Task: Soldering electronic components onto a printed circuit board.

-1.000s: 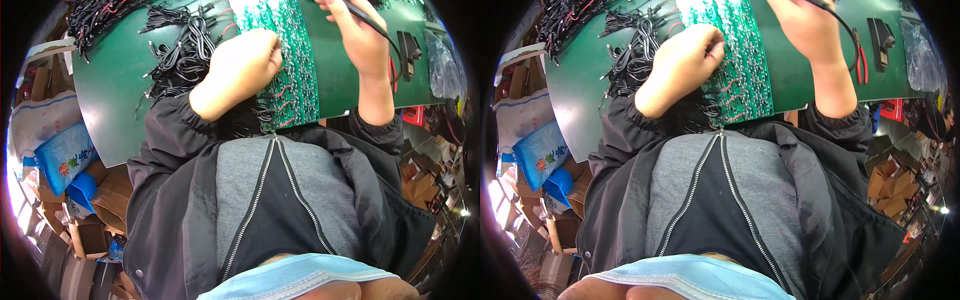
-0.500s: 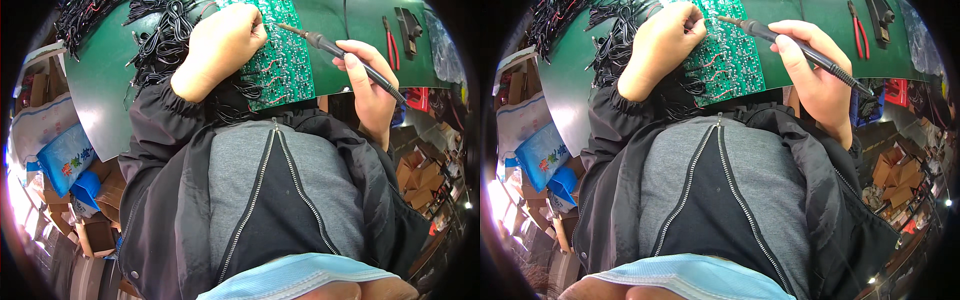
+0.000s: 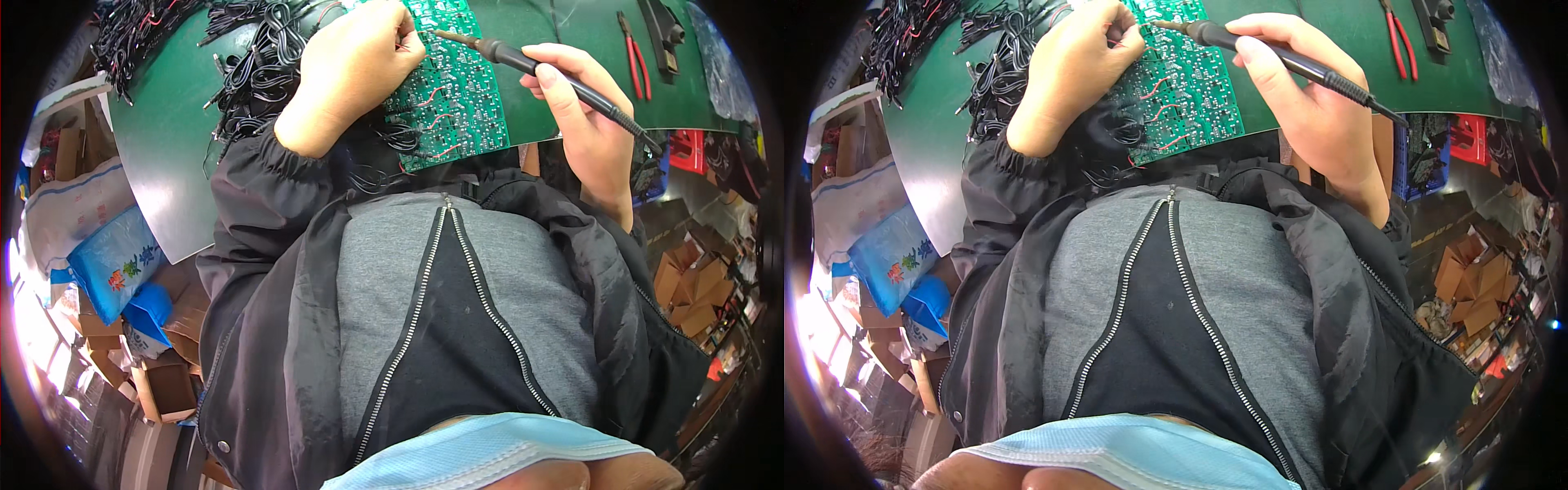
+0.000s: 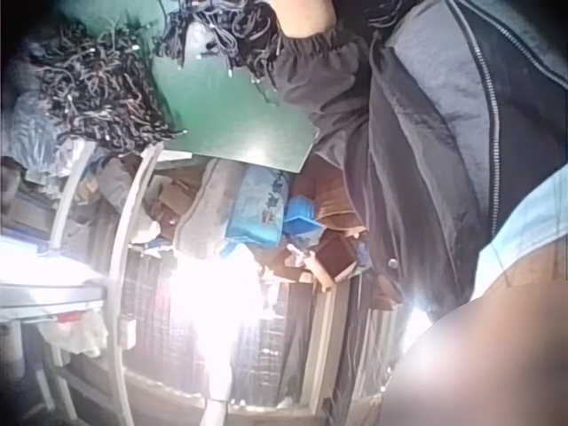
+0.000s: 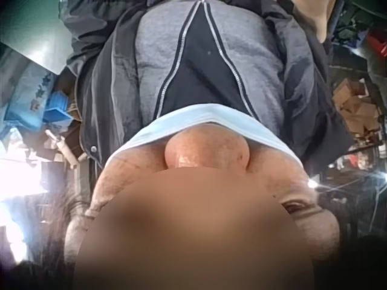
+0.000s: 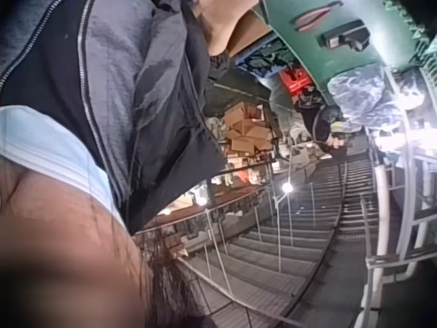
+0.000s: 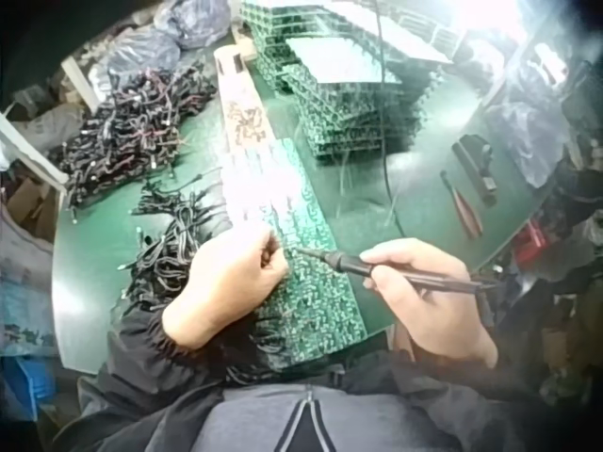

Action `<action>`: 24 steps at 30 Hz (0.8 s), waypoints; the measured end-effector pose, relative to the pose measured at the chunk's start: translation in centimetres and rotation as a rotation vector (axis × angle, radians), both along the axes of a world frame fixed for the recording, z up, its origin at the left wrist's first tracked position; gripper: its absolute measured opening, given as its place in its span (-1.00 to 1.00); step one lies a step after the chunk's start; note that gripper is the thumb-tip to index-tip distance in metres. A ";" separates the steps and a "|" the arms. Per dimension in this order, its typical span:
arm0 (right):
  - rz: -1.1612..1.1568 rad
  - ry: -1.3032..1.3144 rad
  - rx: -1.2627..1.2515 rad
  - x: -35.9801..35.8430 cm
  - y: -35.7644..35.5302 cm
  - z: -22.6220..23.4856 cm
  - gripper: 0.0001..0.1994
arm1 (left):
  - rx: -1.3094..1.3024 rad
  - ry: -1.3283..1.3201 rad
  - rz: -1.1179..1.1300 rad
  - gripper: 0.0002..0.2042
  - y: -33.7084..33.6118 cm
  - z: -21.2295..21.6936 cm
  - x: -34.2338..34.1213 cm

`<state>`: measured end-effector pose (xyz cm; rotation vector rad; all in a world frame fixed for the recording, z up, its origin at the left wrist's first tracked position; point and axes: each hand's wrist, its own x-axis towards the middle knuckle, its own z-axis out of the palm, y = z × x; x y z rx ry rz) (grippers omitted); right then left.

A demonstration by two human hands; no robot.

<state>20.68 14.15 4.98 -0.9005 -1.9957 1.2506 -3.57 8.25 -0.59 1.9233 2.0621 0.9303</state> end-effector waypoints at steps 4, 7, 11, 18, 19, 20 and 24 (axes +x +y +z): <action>-0.033 -0.062 -0.097 -0.1 -0.2 0.5 -0.79 | 0.007 -0.002 -0.007 -0.87 0.0 0.1 0.0; 0.017 -0.030 -0.078 -0.1 0.1 0.3 -0.79 | 0.003 0.004 0.005 -0.87 0.0 0.2 0.0; 0.041 -0.045 -0.022 0.0 0.5 0.6 -0.79 | -0.002 0.012 0.008 -0.87 0.1 0.3 0.1; -0.117 0.027 0.011 0.6 -0.4 1.3 -0.77 | -0.023 0.025 0.003 -0.84 0.0 0.1 -0.1; -0.117 0.032 0.014 0.7 -0.6 1.4 -0.77 | -0.035 0.021 0.006 -0.84 0.0 0.1 -0.2; -0.130 0.039 0.021 0.8 -0.7 1.4 -0.77 | -0.033 0.025 0.007 -0.84 0.1 0.0 -0.3; -0.153 0.087 0.023 0.7 -0.6 0.5 -0.75 | -0.048 0.006 0.030 -0.83 0.1 -0.8 -1.1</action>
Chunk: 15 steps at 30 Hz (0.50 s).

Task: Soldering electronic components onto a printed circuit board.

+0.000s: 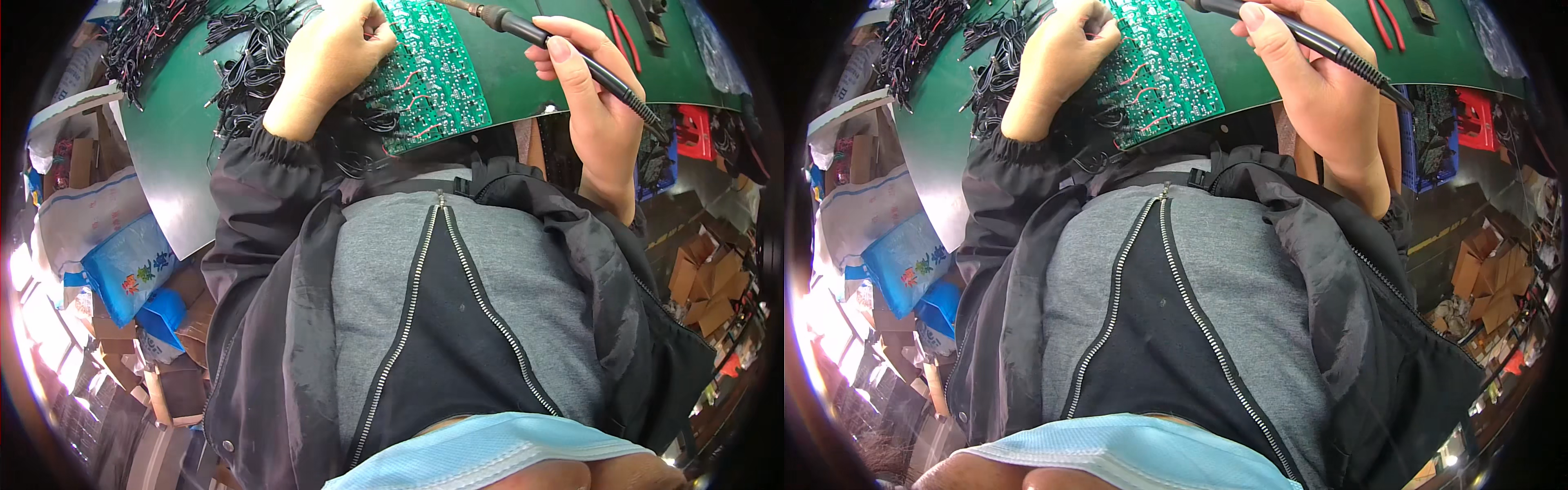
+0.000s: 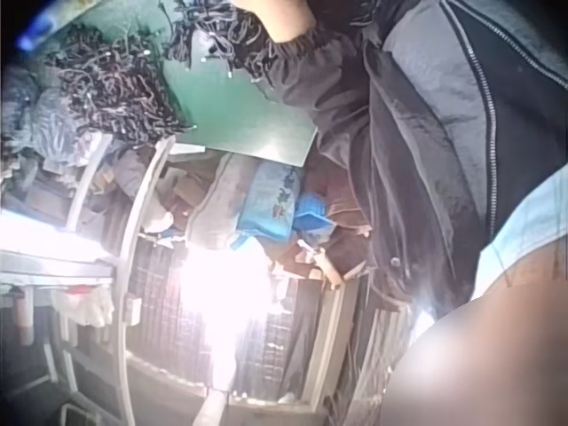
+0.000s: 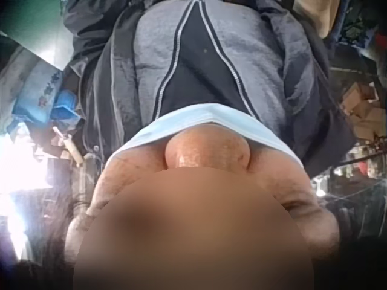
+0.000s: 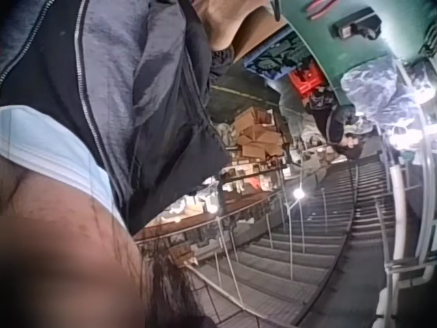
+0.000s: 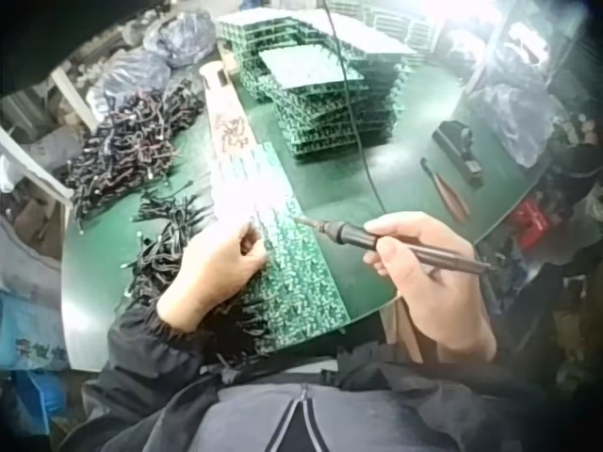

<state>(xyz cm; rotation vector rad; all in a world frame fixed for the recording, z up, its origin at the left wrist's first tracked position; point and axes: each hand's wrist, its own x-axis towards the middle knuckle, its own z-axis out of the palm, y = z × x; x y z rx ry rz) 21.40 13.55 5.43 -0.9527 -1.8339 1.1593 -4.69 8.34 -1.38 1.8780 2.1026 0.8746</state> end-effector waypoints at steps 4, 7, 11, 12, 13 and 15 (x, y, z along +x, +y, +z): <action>0.005 0.016 0.015 -0.7 0.5 -1.0 -0.75 | -0.028 -0.084 -0.097 -0.82 1.0 0.4 -2.0; -0.008 -0.005 0.017 -0.6 0.8 -1.1 -0.75 | -0.016 0.002 -0.225 -0.81 1.4 2.2 -4.6; 0.006 -0.014 0.001 -1.1 1.1 -0.8 -0.75 | -0.071 0.084 -0.260 -0.78 2.2 3.7 -6.0; -0.008 -0.019 -0.015 -1.2 1.0 -0.6 -0.75 | -0.136 0.016 -0.266 -0.78 2.6 3.9 -6.1; -0.003 -0.004 0.004 -1.2 1.1 -0.5 -0.75 | -0.194 -0.062 -0.243 -0.77 2.7 4.3 -5.9; 0.022 0.007 0.002 -1.1 1.6 -0.3 -0.75 | -0.281 -0.209 -0.270 -0.79 3.0 2.8 -6.8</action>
